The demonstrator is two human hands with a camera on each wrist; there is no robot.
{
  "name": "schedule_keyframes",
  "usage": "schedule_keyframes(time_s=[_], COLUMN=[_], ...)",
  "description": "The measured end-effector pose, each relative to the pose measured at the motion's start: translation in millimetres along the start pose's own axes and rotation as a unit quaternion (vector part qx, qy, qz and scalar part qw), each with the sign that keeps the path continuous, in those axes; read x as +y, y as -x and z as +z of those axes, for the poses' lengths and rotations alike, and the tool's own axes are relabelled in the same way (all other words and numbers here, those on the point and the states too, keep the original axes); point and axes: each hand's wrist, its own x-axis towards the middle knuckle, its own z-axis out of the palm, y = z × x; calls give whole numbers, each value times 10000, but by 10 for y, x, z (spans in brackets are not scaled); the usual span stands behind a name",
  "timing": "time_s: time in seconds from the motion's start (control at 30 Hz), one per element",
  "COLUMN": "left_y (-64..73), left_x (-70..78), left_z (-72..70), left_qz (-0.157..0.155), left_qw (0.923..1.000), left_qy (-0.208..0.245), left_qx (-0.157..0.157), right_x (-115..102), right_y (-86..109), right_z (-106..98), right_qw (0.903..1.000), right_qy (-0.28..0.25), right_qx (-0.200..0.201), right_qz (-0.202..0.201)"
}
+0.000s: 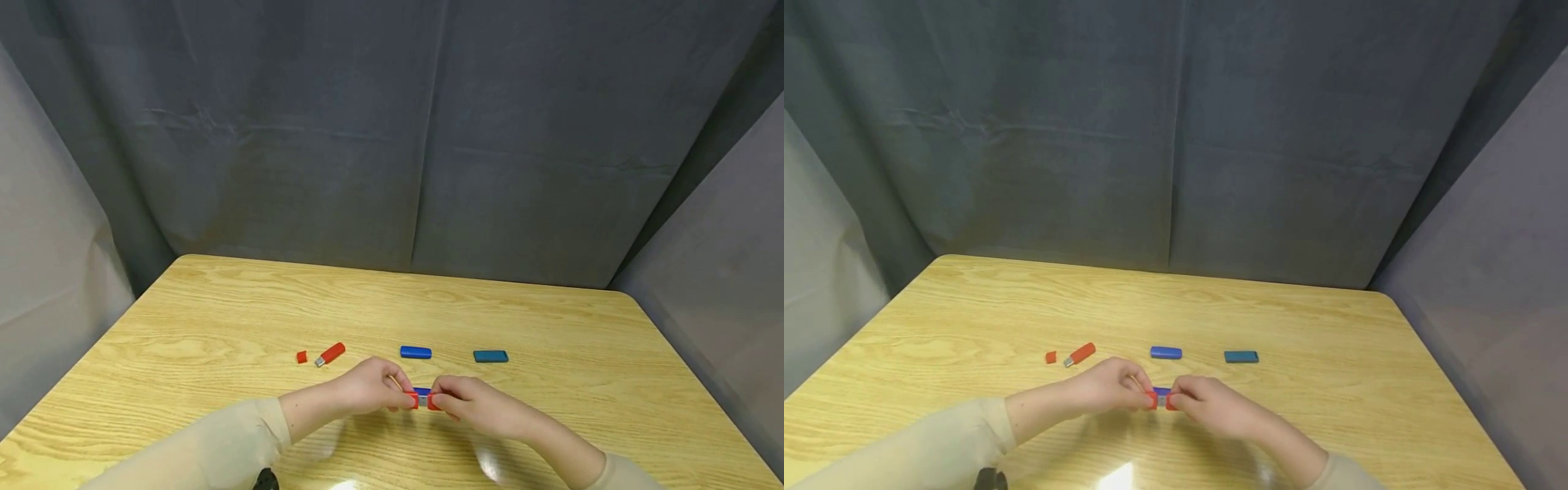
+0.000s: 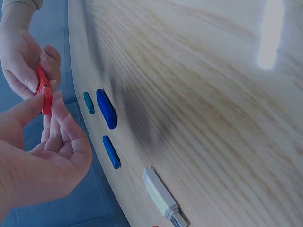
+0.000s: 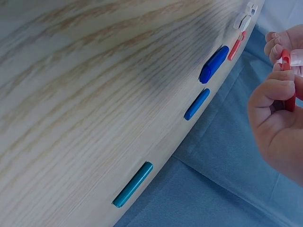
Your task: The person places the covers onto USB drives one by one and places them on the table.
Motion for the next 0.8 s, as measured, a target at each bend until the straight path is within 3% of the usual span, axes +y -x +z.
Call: schedule_keyframes(time_s=[0.8], left_y=[16], left_x=[56], left_z=[68], left_qz=[146], left_qw=[9998], left_qy=[101], left_qx=[51], right_x=[-14], right_y=[-7], right_z=[70], right_qw=[9998], right_qy=[-34], right_qx=[40], right_qz=[-215])
